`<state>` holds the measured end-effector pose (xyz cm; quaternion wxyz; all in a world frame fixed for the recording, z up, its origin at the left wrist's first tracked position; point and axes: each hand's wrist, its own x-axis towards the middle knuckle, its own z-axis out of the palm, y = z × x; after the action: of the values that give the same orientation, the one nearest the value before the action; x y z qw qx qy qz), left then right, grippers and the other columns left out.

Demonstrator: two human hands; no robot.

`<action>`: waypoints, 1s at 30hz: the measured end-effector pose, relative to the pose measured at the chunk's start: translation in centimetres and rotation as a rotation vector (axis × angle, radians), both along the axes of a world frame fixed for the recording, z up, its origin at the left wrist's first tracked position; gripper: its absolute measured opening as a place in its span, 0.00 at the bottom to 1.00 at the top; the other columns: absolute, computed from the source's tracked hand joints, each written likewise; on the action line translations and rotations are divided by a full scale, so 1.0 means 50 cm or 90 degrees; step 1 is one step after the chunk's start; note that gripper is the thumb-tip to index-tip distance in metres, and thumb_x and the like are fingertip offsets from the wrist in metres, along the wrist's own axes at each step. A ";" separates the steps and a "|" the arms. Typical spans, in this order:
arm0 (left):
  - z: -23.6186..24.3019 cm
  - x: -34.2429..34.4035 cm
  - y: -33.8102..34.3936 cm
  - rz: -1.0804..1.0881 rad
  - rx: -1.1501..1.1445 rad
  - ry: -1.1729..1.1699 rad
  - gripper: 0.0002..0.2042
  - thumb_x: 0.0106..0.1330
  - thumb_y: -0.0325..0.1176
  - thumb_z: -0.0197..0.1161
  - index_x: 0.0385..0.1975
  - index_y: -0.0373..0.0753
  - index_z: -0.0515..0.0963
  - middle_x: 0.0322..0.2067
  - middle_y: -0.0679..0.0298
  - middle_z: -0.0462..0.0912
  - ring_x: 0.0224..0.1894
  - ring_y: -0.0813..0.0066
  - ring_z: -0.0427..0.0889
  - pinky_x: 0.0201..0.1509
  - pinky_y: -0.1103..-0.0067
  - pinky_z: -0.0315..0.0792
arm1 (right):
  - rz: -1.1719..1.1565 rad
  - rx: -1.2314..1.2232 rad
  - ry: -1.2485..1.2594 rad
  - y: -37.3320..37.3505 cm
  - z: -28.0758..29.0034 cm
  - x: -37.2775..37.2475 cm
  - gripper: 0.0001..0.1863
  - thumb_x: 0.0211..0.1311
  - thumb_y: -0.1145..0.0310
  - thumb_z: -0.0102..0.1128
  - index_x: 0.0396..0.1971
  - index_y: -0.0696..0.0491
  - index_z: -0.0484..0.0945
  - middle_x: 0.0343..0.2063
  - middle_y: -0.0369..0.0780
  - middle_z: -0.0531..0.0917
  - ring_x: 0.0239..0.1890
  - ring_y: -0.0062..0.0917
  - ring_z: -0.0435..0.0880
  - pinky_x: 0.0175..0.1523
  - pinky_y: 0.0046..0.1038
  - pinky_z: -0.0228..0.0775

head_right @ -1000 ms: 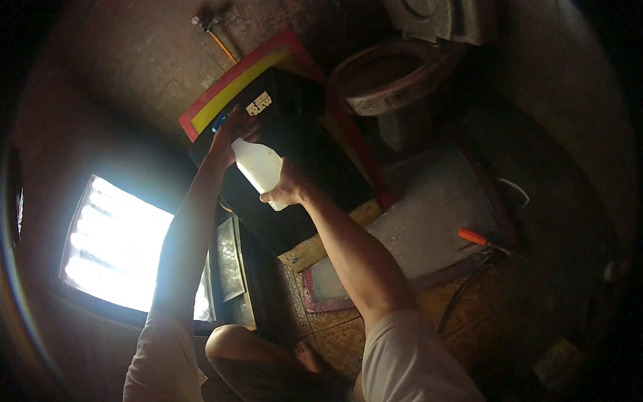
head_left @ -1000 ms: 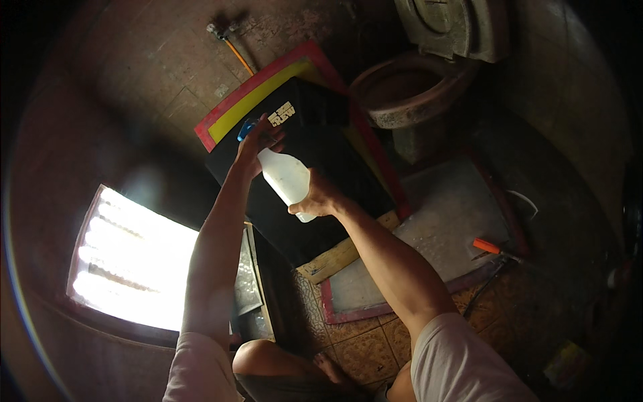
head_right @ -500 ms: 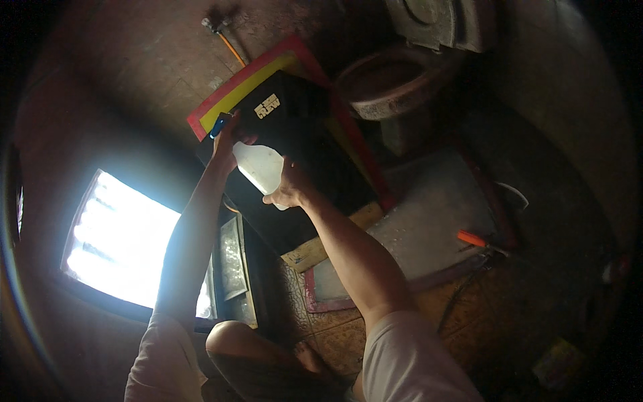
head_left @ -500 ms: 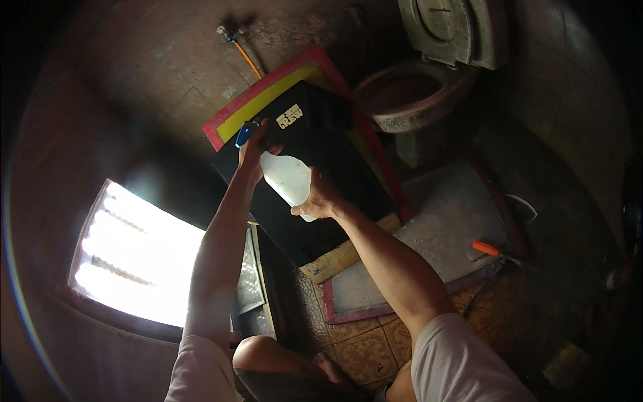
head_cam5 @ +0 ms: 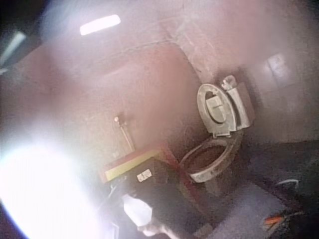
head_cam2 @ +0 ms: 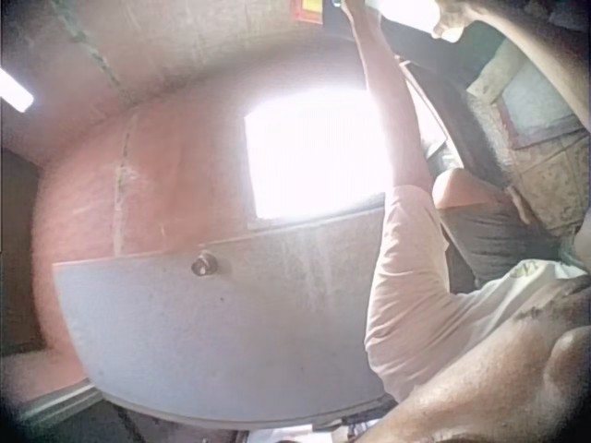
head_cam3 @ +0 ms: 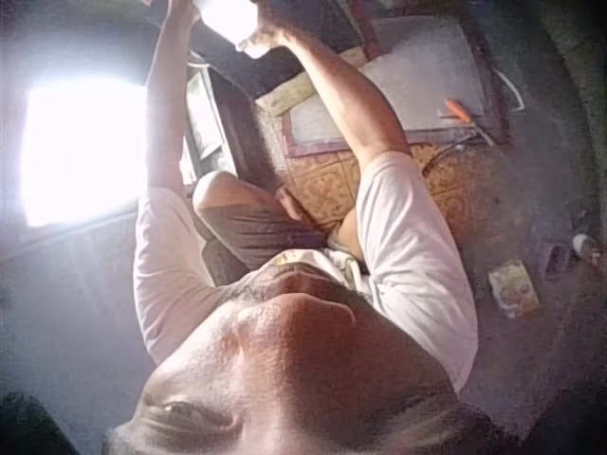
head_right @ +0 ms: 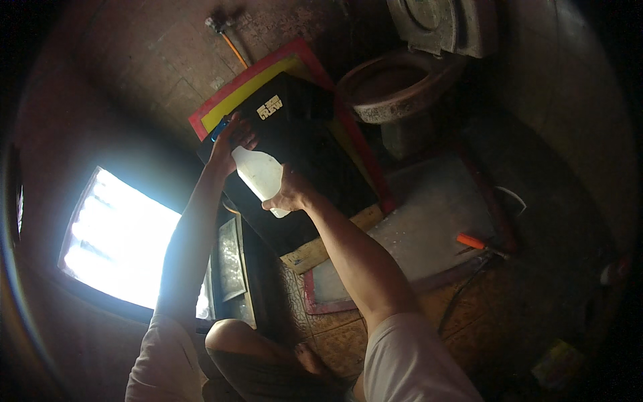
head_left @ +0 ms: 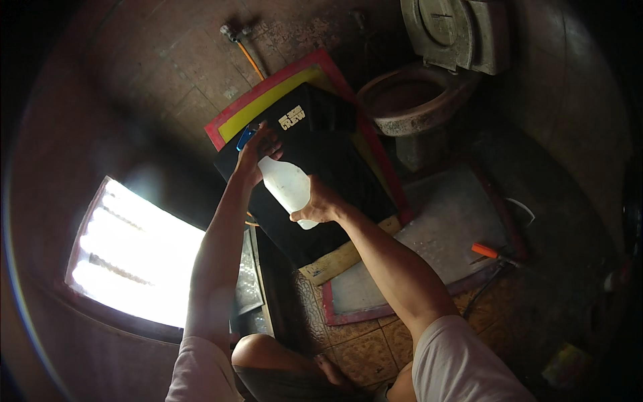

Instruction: The person sprays a cleaning solution onto a screen-printed garment, disassembles the spray nozzle to clear a clog, and kemudian scrubs a specific area of the print with a block.

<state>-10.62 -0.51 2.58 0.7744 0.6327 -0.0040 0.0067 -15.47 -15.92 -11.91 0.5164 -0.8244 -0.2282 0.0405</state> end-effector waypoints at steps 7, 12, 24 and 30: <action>-0.037 0.036 0.041 0.106 0.142 -0.076 0.18 0.63 0.49 0.74 0.42 0.45 0.78 0.26 0.71 0.75 0.22 0.79 0.76 0.27 0.79 0.72 | -0.022 0.069 0.009 0.006 0.015 -0.027 0.55 0.36 0.61 0.85 0.64 0.65 0.61 0.58 0.54 0.75 0.63 0.43 0.76 0.69 0.37 0.69; -0.047 0.030 0.023 0.123 0.076 -0.011 0.18 0.63 0.47 0.75 0.43 0.45 0.78 0.24 0.71 0.76 0.19 0.79 0.75 0.24 0.79 0.71 | -0.007 -0.032 0.040 -0.015 0.035 -0.038 0.56 0.39 0.56 0.84 0.65 0.65 0.59 0.59 0.55 0.74 0.64 0.44 0.75 0.70 0.37 0.68; -0.081 0.058 0.017 0.152 0.173 -0.009 0.17 0.63 0.45 0.74 0.46 0.46 0.78 0.22 0.68 0.80 0.18 0.76 0.77 0.22 0.79 0.71 | 0.062 0.068 0.088 -0.051 0.049 -0.058 0.57 0.39 0.57 0.83 0.65 0.67 0.57 0.60 0.56 0.73 0.64 0.44 0.74 0.72 0.37 0.66; -0.061 0.045 -0.008 0.153 0.140 0.019 0.17 0.62 0.46 0.76 0.41 0.46 0.78 0.21 0.70 0.77 0.18 0.76 0.76 0.22 0.78 0.71 | 0.055 0.068 0.107 -0.043 0.031 -0.038 0.57 0.39 0.57 0.83 0.65 0.67 0.57 0.60 0.56 0.73 0.65 0.44 0.73 0.71 0.37 0.66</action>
<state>-8.37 -0.90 -0.46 0.6939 0.7097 0.0826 0.0897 -17.37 -18.07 -10.34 0.5749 -0.7787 -0.2213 0.1191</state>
